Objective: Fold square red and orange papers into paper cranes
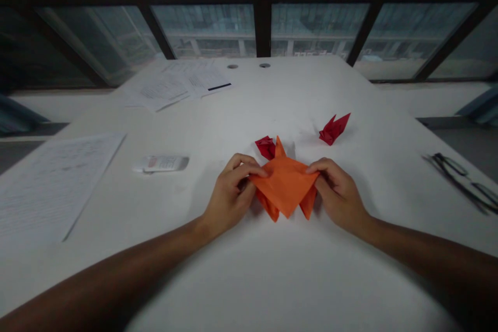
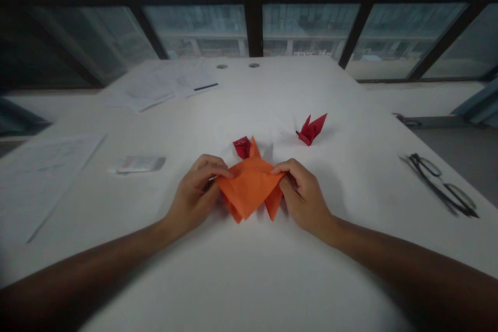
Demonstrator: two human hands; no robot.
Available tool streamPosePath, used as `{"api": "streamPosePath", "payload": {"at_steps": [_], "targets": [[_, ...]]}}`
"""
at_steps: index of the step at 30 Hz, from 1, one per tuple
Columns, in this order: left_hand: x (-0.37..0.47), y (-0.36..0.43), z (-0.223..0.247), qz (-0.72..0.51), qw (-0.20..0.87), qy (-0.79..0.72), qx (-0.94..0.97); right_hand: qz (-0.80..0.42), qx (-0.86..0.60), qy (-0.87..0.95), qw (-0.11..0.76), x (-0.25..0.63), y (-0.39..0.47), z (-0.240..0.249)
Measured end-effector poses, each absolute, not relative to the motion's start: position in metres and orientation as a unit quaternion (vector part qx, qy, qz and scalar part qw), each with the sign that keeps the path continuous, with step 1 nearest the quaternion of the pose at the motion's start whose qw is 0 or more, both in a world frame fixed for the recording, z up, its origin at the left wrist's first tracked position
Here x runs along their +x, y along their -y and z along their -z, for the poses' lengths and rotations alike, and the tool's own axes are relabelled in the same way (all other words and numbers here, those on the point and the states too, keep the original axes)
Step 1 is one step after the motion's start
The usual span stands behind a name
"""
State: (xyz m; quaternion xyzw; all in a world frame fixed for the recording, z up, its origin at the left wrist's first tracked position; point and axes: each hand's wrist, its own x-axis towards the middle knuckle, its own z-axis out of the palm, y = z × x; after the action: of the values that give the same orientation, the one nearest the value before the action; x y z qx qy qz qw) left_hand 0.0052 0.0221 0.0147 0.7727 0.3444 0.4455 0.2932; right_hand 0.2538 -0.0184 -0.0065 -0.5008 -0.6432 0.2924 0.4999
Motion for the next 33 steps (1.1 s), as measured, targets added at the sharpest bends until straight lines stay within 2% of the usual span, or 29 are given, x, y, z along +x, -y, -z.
{"api": "streamPosePath", "payload": {"at_steps": [7, 14, 18, 20, 25, 29, 33], "targets": [[0.003, -0.018, -0.010, -0.453, 0.291, -0.352, 0.765, -0.370, -0.501, 0.590, 0.514, 0.251, 0.018, 0.010], [0.000, -0.023, -0.014, -0.376, 0.377, -0.324, 0.782, -0.183, -0.441, 0.703, 0.527, 0.251, 0.020, 0.008], [0.004, -0.024, -0.019, -0.368, 0.436, -0.276, 0.773, -0.062, -0.279, 0.837, 0.467, 0.237, 0.034, -0.002], [0.005, -0.023, -0.018, -0.357, 0.469, -0.250, 0.768, -0.014, -0.252, 0.871, 0.421, 0.229, 0.041, -0.005], [0.004, -0.024, -0.012, -0.339, 0.494, -0.267, 0.755, 0.008, -0.199, 0.905, 0.376, 0.229, 0.047, -0.004], [0.003, -0.026, -0.007, -0.365, 0.500, -0.265, 0.739, 0.017, -0.267, 0.852, 0.449, 0.239, 0.042, -0.002], [0.002, -0.027, -0.004, -0.351, 0.503, -0.265, 0.744, -0.121, -0.408, 0.776, 0.465, 0.242, 0.036, -0.004]]}}
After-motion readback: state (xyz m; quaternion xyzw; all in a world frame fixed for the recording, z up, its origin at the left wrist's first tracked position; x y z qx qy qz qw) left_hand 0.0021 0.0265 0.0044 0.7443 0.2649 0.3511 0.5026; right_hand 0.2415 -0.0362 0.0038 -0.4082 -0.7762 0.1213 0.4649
